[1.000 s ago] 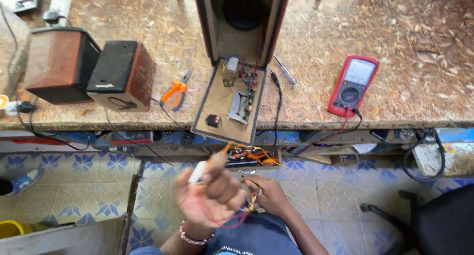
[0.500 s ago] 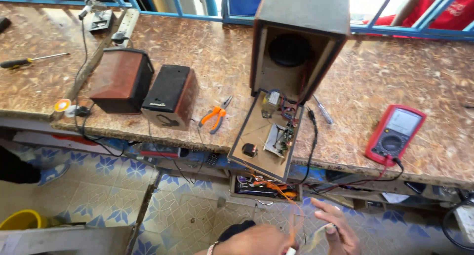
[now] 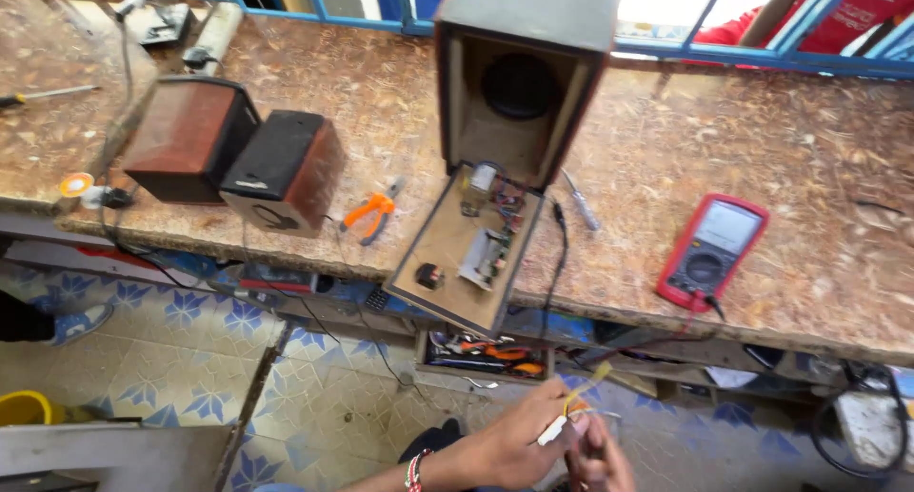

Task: Stripping insulation from electrical wires using pliers and inspecting a ribbon cable connector on a repair bench.

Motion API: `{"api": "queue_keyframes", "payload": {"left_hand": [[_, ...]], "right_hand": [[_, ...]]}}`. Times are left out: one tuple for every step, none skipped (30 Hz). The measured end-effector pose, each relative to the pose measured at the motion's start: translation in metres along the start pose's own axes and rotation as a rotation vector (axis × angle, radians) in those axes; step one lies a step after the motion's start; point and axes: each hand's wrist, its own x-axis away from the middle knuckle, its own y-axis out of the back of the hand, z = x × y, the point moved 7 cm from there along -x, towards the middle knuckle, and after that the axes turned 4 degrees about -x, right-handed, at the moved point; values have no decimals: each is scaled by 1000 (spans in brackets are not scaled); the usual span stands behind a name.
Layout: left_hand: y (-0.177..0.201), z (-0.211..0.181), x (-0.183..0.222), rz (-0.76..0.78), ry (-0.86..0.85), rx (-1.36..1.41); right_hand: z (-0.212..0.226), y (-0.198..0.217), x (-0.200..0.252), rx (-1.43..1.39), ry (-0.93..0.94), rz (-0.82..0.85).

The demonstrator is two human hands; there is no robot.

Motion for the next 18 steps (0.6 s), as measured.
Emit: {"api": "queue_keyframes", "payload": {"left_hand": [[-17, -4, -12, -40, -74, 23], [-34, -4, -23, -36, -79, 32], [-53, -7, -34, -55, -86, 34], [-72, -9, -48, -74, -93, 36], [-90, -14, -57, -56, -97, 67], [-106, -18, -68, -84, -110, 86], [-129, -25, -74, -96, -111, 125], [-147, -16, -86, -63, -103, 176], [-165, -7, -92, -106, -94, -27], [-183, 2, -98, -144, -91, -232], [-190, 1, -102, -105, -73, -187], [-192, 7, -107, -102, 66, -310], [-186, 18, -115, -107, 193, -455], [-194, 34, -111, -77, 198, -431], [-201, 58, -105, -13, 296, -377], [-205, 80, -96, 52, 392, -322], [-209, 90, -94, 57, 405, -324], [-215, 103, -89, 62, 466, -55]], "right_hand": [[13, 7, 1, 337, 53, -17], [14, 26, 0, 343, 51, -27], [27, 48, 7, 545, 171, -72], [40, 69, 14, 748, 288, -115], [69, 70, 23, 765, 269, -143], [103, 70, 30, 823, 324, -165], [135, 71, 50, 888, 356, -202], [149, 87, 52, 910, 313, -244], [144, 98, 56, 769, 109, -102], [138, 107, 62, 605, -85, 27], [144, 103, 65, 599, -131, -16], [149, 86, 65, 229, -148, 66], [157, 71, 51, -140, -131, 154], [160, 76, 50, -146, -145, 119], [160, 72, 44, 8, -186, 219], [159, 66, 38, 161, -226, 320], [154, 71, 36, 149, -233, 322], [146, 74, 34, 106, -276, 320]]}}
